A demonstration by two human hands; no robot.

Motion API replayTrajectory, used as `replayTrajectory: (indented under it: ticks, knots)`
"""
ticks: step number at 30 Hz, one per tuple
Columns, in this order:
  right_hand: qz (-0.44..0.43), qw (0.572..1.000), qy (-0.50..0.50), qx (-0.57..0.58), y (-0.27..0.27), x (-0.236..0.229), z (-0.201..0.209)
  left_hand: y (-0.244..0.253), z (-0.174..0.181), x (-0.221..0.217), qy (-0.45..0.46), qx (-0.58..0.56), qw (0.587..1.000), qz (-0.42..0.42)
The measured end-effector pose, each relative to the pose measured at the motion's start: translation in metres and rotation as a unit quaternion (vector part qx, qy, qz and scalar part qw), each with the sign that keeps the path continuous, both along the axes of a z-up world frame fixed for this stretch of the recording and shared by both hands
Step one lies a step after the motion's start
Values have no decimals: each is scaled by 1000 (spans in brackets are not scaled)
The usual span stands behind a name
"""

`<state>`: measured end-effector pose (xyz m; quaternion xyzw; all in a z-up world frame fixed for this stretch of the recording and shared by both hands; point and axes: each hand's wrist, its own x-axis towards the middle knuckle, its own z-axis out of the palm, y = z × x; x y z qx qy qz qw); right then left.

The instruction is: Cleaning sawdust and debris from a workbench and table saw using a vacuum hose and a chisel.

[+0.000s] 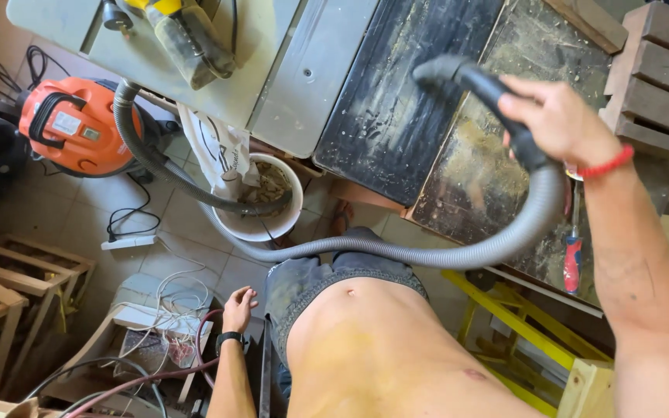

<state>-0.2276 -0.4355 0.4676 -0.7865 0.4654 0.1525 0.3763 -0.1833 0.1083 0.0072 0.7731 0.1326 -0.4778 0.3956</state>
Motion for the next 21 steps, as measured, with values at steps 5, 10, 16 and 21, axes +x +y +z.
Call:
replayTrajectory:
  ticks: [5,10,16,21]
  knots:
    - [121,990,69,17,46,-32,7,-9,1,9,12,4,1000,-12]
    - [231,958,167,-9,64,-37,-1,-34,14,34,-22,0,999,-23]
    - [67,998,-8,6,-8,2,-10,-48,21,44,-49,-14,998,-25]
    - [14,997,-54,-55,-40,17,-33,-39,23,32,-38,-1,999,-35]
